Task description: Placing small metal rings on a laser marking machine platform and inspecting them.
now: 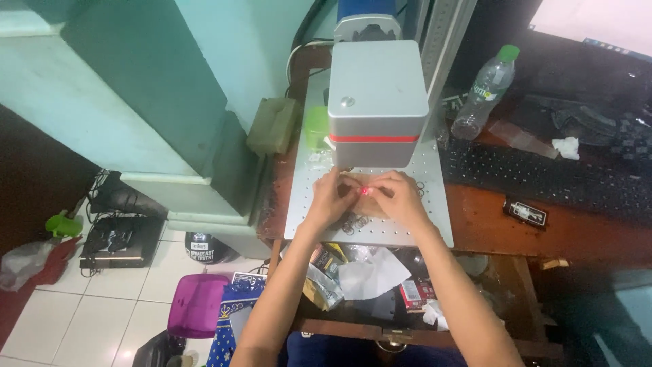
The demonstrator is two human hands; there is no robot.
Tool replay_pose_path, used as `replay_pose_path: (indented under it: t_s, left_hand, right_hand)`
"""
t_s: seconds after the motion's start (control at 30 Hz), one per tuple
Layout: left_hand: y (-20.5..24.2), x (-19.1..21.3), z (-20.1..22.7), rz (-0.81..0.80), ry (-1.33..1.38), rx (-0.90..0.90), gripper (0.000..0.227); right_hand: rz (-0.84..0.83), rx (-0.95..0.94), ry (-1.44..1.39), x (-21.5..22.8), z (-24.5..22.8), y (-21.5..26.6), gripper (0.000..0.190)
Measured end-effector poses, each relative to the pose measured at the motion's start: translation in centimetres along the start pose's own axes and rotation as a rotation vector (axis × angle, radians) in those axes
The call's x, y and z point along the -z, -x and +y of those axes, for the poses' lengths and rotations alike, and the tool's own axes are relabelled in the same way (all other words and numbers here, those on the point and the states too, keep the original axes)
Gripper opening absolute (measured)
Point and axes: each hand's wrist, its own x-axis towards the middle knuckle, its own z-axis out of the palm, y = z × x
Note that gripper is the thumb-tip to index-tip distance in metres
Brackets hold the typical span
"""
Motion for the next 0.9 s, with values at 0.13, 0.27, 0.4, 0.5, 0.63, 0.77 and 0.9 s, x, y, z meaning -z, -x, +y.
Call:
replay_pose_path:
  t_s: [0.13, 0.27, 0.4, 0.5, 0.63, 0.77, 0.9]
  left_hand:
    - [0.1, -0.1, 0.1, 0.008, 0.023, -0.009, 0.045]
    - [0.0, -0.3, -0.3, 0.002, 0.025, -0.003, 0.049]
    - [0.2, -0.1, 0.3, -0.002, 0.037, 0.025, 0.051]
    - [0.2, -0.6, -0.6, 0.001, 0.016, 0.025, 0.056]
    - [0.6, 0.0, 0.7, 0.003, 0.006, 0.005, 0.055]
    - [0.9, 0.5, 1.6, -0.009, -0.026, -0.013, 0.057]
    - [0.8, 0.3, 1.1, -0.023, -0.022, 0.007, 0.061]
  right_hand:
    - [-0.009, -0.025, 0.001, -0.1, 0.1, -0.1, 0.012]
    - [-0.001, -0.003, -0.019, 0.3, -0.1, 0.1, 0.011]
    - [-0.002, -0.006, 0.006, 0.0, -0.1, 0.1, 0.012]
    - [-0.011, -0.007, 0.012, 0.6, -0.6, 0.4, 0.014]
    - [-0.016, -0.011, -0.005, 0.7, -0.7, 0.5, 0.013]
    - [-0.027, -0.026, -0.018, 0.9, -1.0, 0.7, 0.014]
    - [-0.028, -0.011, -0.018, 0.8, -0.8, 0.7, 0.013]
